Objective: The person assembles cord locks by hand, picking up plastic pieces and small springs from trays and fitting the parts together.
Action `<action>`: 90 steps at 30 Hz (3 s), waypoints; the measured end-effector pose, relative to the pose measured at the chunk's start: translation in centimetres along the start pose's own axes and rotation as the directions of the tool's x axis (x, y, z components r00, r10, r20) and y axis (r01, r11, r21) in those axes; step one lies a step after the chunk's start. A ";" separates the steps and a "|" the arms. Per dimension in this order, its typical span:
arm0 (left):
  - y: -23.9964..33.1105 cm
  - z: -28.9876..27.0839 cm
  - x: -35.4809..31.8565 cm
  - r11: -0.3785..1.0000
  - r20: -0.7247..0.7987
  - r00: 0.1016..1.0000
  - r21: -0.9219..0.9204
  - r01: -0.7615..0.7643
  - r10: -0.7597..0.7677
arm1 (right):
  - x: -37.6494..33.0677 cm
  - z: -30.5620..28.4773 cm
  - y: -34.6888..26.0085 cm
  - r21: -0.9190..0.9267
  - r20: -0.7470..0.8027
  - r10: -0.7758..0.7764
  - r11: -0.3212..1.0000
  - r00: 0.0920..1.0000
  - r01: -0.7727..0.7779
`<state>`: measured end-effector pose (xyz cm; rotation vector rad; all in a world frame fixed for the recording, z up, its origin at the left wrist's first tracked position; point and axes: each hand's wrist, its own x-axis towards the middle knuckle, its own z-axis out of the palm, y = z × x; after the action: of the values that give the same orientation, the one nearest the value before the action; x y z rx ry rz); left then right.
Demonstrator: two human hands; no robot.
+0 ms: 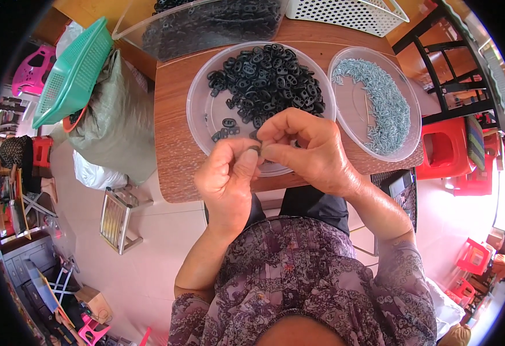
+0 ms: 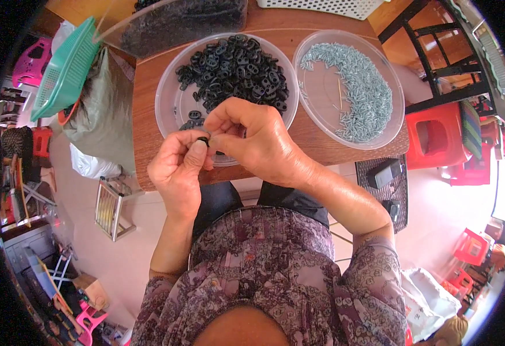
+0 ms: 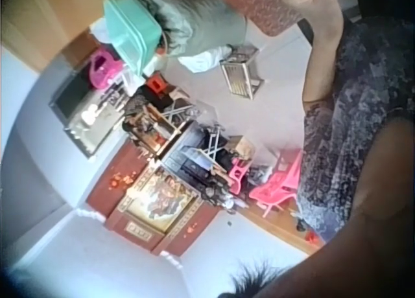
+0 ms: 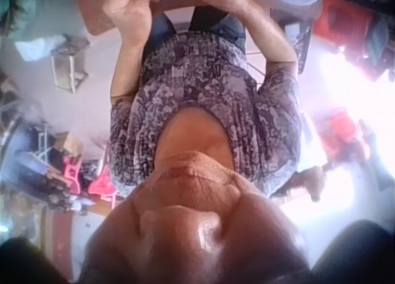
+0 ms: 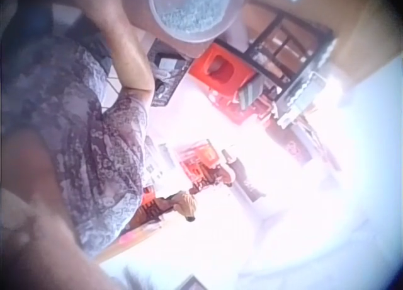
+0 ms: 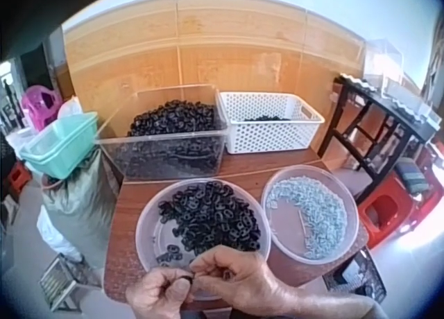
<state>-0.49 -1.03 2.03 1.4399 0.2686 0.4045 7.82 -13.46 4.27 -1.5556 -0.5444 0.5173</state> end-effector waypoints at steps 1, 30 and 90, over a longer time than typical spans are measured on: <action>-0.1 0.1 0.0 1.000 -0.001 1.000 -0.001 0.000 0.000 | -0.1 0.1 -0.1 -0.001 0.001 0.000 1.000 1.000 0.000; -0.6 0.4 2.2 0.990 -0.159 0.985 -0.114 -0.085 0.066 | 2.8 2.0 2.0 -0.416 -0.097 -0.464 0.823 0.881 0.387; -0.8 0.0 1.3 0.961 -0.287 0.945 -0.176 -0.214 0.158 | 0.6 1.8 1.3 0.394 -0.013 0.124 0.913 0.992 -0.108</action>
<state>0.76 -0.55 1.29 1.2086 0.3009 0.7665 7.20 -11.70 2.90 -1.2125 -0.2952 0.6442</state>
